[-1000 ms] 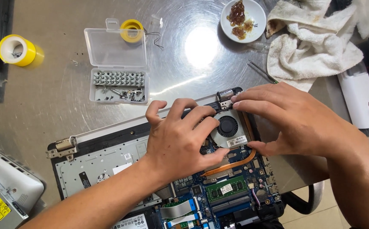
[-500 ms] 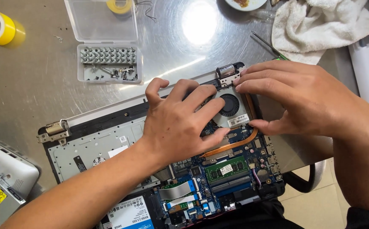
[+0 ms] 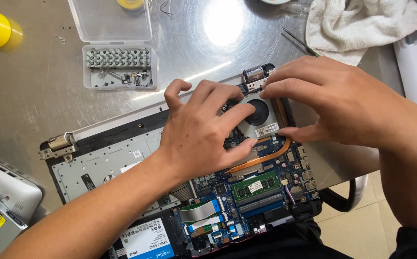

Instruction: Final assembly of a laptop including connecting internal cables, installing the cooling fan, and attaching the back cover and optical drive.

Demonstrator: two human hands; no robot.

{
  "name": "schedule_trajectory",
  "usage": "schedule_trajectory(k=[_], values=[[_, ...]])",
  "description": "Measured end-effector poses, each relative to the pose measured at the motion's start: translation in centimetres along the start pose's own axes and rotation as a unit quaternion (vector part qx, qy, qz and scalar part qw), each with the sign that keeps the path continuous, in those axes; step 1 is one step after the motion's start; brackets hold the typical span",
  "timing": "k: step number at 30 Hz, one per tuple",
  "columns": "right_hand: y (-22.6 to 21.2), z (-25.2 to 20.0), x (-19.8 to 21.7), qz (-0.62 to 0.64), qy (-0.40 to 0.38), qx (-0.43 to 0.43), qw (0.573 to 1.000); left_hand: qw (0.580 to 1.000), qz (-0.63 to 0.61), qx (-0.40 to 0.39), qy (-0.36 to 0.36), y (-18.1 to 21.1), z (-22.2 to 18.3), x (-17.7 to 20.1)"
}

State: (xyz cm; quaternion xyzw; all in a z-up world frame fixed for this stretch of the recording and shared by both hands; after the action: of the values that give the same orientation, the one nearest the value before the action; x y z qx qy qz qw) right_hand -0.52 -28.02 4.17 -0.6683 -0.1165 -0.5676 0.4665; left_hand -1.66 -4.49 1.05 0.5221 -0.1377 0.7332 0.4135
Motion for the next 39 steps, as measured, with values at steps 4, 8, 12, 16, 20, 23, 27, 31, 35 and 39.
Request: schedule_trajectory(k=[4, 8, 12, 16, 20, 23, 27, 31, 35, 39], values=[[-1.0, -0.4, 0.2, -0.057, -0.006, -0.007, 0.998, 0.999, -0.005, -0.013, 0.035, -0.1, -0.2, 0.1], [-1.0, -0.5, 0.0, -0.112, -0.033, -0.036, 0.993, 0.998, 0.034, -0.017, 0.049, -0.1, -0.3, 0.3], [-1.5, -0.1, 0.2, -0.139, -0.052, -0.04, 0.988, 0.997, 0.059, -0.012, 0.038, -0.2, -0.5, 0.3], [-0.9, -0.5, 0.1, -0.128, -0.047, -0.04, 0.99, 0.997, 0.072, 0.009, 0.036, 0.1, -0.3, 0.4], [0.1, -0.8, -0.3, -0.038, -0.033, -0.113, 0.992, 0.998, 0.052, 0.012, 0.032, -0.3, -0.2, 0.4], [0.5, -0.8, -0.5, 0.003, -0.03, -0.106, 0.994, 0.999, 0.045, 0.012, 0.022, -0.3, -0.1, 0.4], [0.3, 0.0, -0.2, -0.003, -0.041, -0.074, 0.996, 0.999, 0.02, 0.013, -0.04, -0.4, 0.3, 0.0], [0.7, 1.1, 0.0, -0.039, -0.067, -0.027, 0.997, 0.997, -0.007, 0.018, -0.069, -0.5, 0.6, -0.2], [1.4, 2.0, 0.0, 0.02, -0.136, -0.079, 0.987, 0.995, -0.019, 0.025, -0.092, -0.4, 0.4, -0.9], [2.2, 1.3, -0.9, 0.037, -0.181, -0.183, 0.966, 0.996, -0.038, 0.024, -0.081, 0.5, 1.1, -0.9]])
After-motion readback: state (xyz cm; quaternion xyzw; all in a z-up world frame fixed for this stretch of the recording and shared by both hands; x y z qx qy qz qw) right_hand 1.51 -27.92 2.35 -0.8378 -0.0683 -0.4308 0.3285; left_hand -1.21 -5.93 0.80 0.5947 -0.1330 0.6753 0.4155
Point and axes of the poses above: each hand's wrist, its own z-axis towards the middle knuckle, its own x-axis out of the back of the hand, y = z × x, the point moved 2 cm from there along z, towards the middle knuckle, and after that the axes turned 7 degrees about z, right-handed, at the moved point
